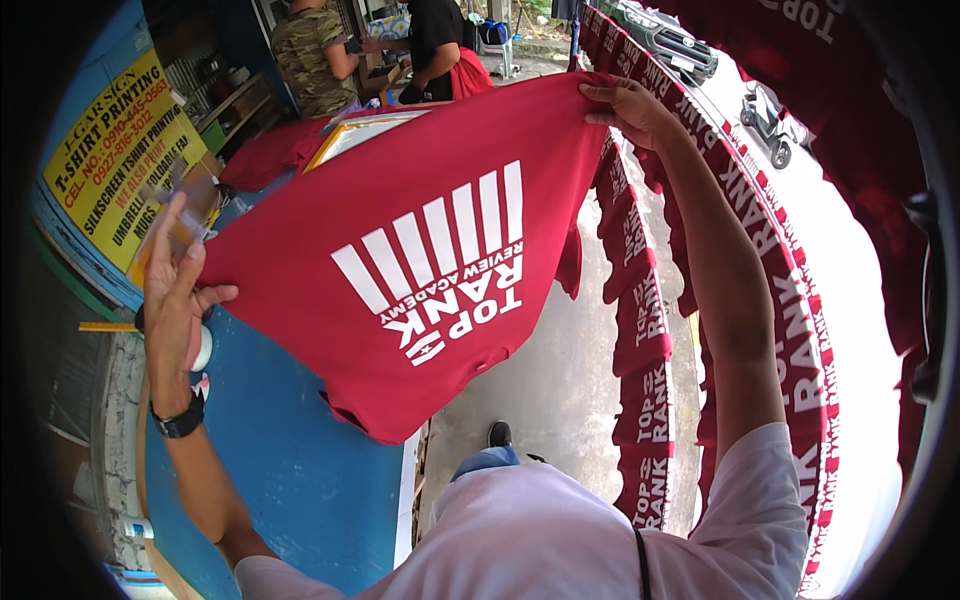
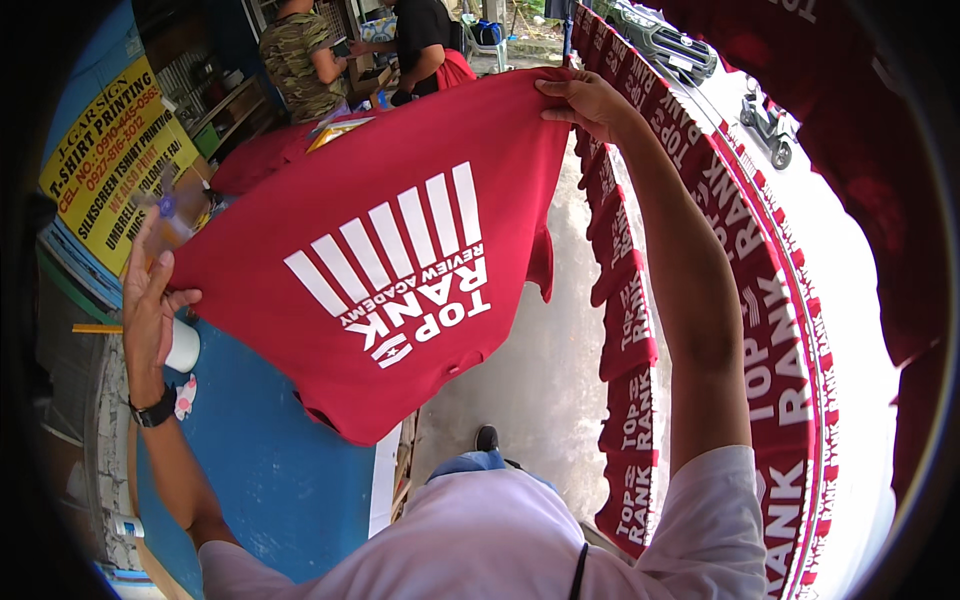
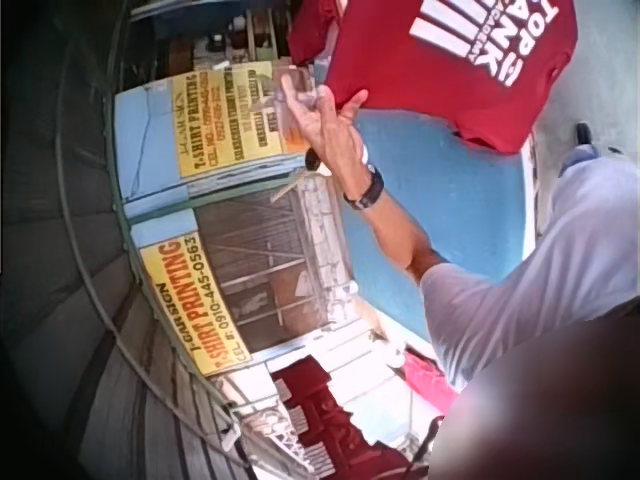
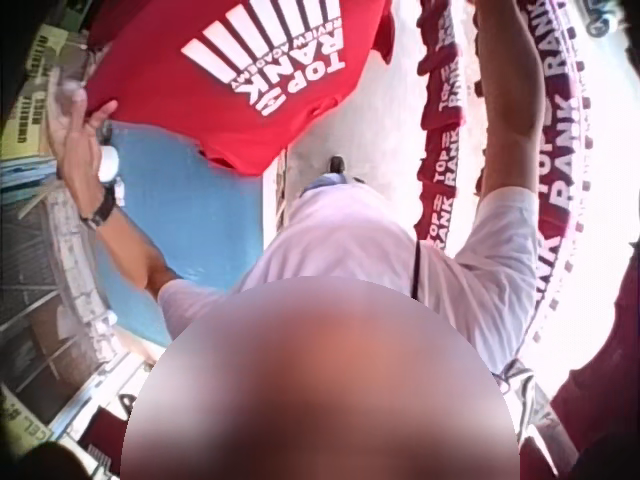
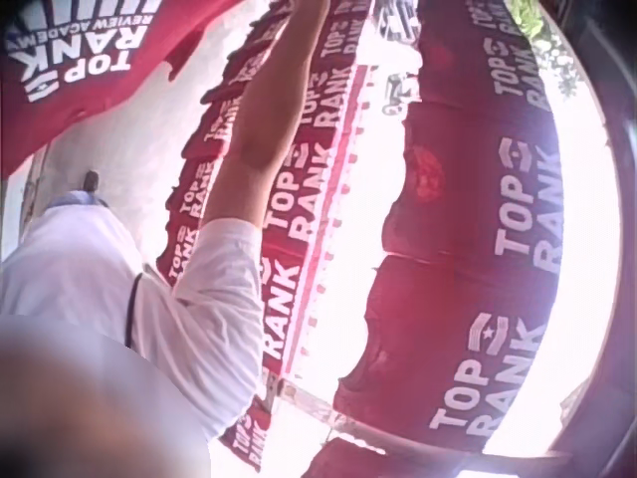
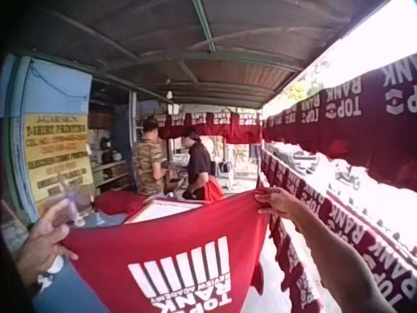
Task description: The person hangs red t-shirts on a metal drying rack, then returns to a work table to lay out a red t-shirt and perform screen printing with a squeegee. The person repeats the process with another t-shirt, smoothing it and applying ink through a screen.
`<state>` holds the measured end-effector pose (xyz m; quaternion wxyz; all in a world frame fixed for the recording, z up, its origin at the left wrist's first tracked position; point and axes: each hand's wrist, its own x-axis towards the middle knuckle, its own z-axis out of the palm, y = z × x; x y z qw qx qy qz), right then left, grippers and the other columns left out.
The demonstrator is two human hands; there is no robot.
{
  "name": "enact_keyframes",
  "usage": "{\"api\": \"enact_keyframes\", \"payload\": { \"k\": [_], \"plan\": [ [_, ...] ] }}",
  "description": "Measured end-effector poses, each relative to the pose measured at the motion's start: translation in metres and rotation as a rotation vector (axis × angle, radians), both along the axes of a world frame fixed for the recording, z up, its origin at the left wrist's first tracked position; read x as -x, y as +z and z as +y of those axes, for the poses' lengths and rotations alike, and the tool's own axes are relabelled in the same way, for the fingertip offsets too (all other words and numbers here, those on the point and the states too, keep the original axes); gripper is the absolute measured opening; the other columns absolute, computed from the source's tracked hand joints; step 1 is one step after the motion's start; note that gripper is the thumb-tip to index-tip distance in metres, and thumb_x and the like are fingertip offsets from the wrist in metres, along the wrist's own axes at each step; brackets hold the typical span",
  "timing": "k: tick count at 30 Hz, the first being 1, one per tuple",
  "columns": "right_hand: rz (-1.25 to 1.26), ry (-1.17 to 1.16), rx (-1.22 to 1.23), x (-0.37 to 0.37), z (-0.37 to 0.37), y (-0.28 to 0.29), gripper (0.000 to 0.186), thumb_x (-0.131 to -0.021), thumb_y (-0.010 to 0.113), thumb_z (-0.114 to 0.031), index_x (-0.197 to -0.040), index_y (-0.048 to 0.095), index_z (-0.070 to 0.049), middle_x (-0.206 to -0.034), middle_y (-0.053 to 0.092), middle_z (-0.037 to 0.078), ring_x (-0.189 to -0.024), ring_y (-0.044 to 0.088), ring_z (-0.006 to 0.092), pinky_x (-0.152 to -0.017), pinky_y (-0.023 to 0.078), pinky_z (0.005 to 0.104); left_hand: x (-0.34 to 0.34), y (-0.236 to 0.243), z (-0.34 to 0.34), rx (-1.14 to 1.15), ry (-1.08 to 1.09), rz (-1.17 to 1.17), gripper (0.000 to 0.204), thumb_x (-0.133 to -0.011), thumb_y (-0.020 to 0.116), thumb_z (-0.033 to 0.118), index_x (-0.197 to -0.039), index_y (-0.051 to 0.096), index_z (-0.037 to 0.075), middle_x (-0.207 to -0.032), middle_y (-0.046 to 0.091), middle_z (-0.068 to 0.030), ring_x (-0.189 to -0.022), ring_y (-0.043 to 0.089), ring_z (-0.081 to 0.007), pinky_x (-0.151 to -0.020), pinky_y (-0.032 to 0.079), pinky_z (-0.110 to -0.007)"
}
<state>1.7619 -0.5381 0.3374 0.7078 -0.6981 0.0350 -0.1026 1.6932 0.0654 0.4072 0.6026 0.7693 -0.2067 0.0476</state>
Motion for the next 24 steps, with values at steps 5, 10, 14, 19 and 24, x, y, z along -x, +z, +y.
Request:
{"api": "enact_keyframes", "payload": {
  "k": [5,10,14,19,24],
  "plan": [
    [-0.01,-0.029,0.054,-0.141,-0.086,-0.01,0.038,-0.1,0.073,-0.016,-0.133,0.062,-0.001,-0.122,0.068,0.007,-0.097,0.071,0.0149,-0.083,0.066,0.028,-0.104,-0.044,-0.084,0.082,0.014,0.109,0.039,-0.111,0.053,0.02,-0.14,0.059,-0.006,-0.14,0.062,-0.017,-0.108,0.07,-0.0175,-0.08,0.068,-0.035],
    [0.01,-0.173,0.081,-0.296,-0.18,-0.048,0.043,-0.101,0.071,-0.016,-0.14,0.056,-0.002,-0.125,0.066,0.009,-0.102,0.07,0.0169,-0.085,0.064,0.0296,-0.202,-0.102,-0.192,0.137,-0.033,0.148,0.035,-0.111,0.055,0.018,-0.135,0.063,-0.007,-0.133,0.065,-0.0155,-0.105,0.07,-0.0151,-0.09,0.066,-0.038],
    [-0.077,-0.111,0.175,-0.423,-0.278,-0.081,0.036,-0.105,0.065,-0.019,-0.139,0.061,-0.008,-0.127,0.066,0.006,-0.112,0.066,0.017,-0.092,0.06,0.0315,-0.29,-0.141,-0.305,0.15,-0.015,0.157,0.034,-0.107,0.062,0.013,-0.132,0.064,-0.009,-0.122,0.068,-0.0138,-0.102,0.07,-0.0164,-0.094,0.065,-0.039],
    [-0.087,-0.034,0.138,-0.588,-0.392,-0.106,0.028,-0.105,0.064,-0.013,-0.129,0.067,0.002,-0.118,0.069,0.009,-0.103,0.071,0.0197,-0.089,0.064,0.0332,-0.408,-0.15,-0.443,0.159,0.09,0.182,0.035,-0.102,0.069,0.007,-0.132,0.064,-0.01,-0.119,0.071,-0.0169,-0.1,0.073,-0.0217,-0.091,0.064,-0.034],
    [-0.076,-0.026,0.021,-0.75,-0.481,-0.11,0.022,-0.103,0.066,-0.01,-0.121,0.069,0.002,-0.11,0.069,0.007,-0.1,0.07,0.018,-0.088,0.064,0.0335,-0.522,-0.172,-0.565,0.244,0.089,0.241,0.029,-0.103,0.065,0.005,-0.126,0.065,-0.013,-0.116,0.071,-0.0191,-0.097,0.074,-0.0244,-0.091,0.065,-0.039]
  ]
}}
